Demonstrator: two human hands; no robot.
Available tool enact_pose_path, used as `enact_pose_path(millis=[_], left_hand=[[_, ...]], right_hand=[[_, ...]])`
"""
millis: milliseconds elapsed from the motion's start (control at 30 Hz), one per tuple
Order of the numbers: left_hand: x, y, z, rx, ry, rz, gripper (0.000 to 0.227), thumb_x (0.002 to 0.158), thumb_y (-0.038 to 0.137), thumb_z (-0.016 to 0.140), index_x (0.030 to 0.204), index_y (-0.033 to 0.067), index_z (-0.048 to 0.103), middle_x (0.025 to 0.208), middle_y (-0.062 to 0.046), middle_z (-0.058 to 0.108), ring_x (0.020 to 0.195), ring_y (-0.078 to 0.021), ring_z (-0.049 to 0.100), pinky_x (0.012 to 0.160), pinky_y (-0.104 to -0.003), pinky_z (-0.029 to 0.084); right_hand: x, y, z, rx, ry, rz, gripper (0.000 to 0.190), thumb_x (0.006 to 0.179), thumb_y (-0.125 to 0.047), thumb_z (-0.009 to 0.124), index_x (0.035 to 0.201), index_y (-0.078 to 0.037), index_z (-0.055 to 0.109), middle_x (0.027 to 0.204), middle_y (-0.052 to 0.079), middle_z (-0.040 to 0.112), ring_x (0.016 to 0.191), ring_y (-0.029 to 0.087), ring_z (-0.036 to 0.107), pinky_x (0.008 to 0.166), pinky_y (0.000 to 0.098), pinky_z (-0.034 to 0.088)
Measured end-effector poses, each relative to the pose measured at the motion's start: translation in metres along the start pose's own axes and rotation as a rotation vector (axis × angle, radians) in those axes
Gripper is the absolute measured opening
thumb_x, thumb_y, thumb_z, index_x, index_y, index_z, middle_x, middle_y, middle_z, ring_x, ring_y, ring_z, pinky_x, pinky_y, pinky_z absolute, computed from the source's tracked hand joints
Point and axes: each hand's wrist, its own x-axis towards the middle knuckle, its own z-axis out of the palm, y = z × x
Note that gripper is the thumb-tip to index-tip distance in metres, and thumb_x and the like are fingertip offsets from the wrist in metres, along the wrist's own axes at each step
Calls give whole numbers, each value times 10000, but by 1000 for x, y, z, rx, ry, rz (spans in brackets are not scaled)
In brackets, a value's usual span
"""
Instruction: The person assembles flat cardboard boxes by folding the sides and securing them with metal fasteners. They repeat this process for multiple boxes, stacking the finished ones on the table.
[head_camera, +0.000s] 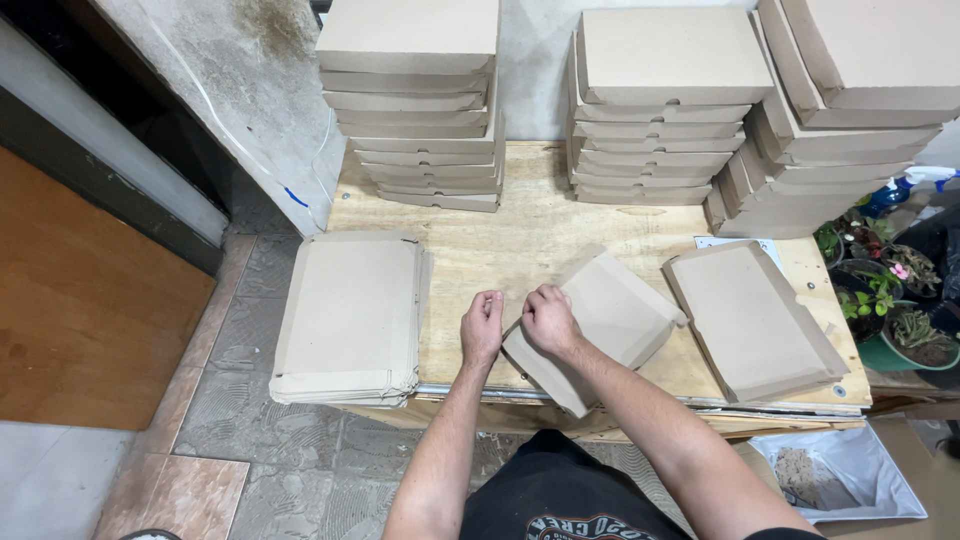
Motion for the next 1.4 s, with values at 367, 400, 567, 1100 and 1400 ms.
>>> enact_pose_path(millis=[367,400,567,1100,1400], left_hand=[[-1,1,-1,11,18,-53,223,1087,498,721,1124,303,821,717,51,787,740,-137,783,769,-365,652],[-1,0,-1,28,18,-41,195,1064,473,761,1137,300,816,766,50,809,771,-151,778,792,-381,652],[-9,11,0,59,56,122,228,1032,424,803,1129,218,802,799,-6,740,870,-197,752,882,-396,641],[-9,-15,11,169,133,449,568,957,720,803,965,159,719,867,-2,529,958,-235,643,941,-395,586],[-18,-1,6,172,111,504,586,884,720,871,894,161,696,859,-11,521,944,-250,653,923,-402,593]], right_hand=[[-38,-45,-38,153,-223,-625,80,922,-221,633,845,-200,644,891,13,619,953,290,739,926,469,599],[-42,-50,-42,214,-248,-659,40,917,-195,622,883,-188,641,910,40,612,942,326,736,895,493,618],[-10,-41,-56,510,-71,-163,136,967,-149,603,1065,-127,694,1145,110,642,1002,355,771,890,502,656],[39,-69,-89,2536,-88,837,1048,953,-980,354,1458,-92,591,1391,240,620,1268,426,665,1033,521,549],[47,-63,-82,2603,-45,871,1067,938,-977,347,1527,-102,510,1444,225,550,1344,416,608,1106,540,544]])
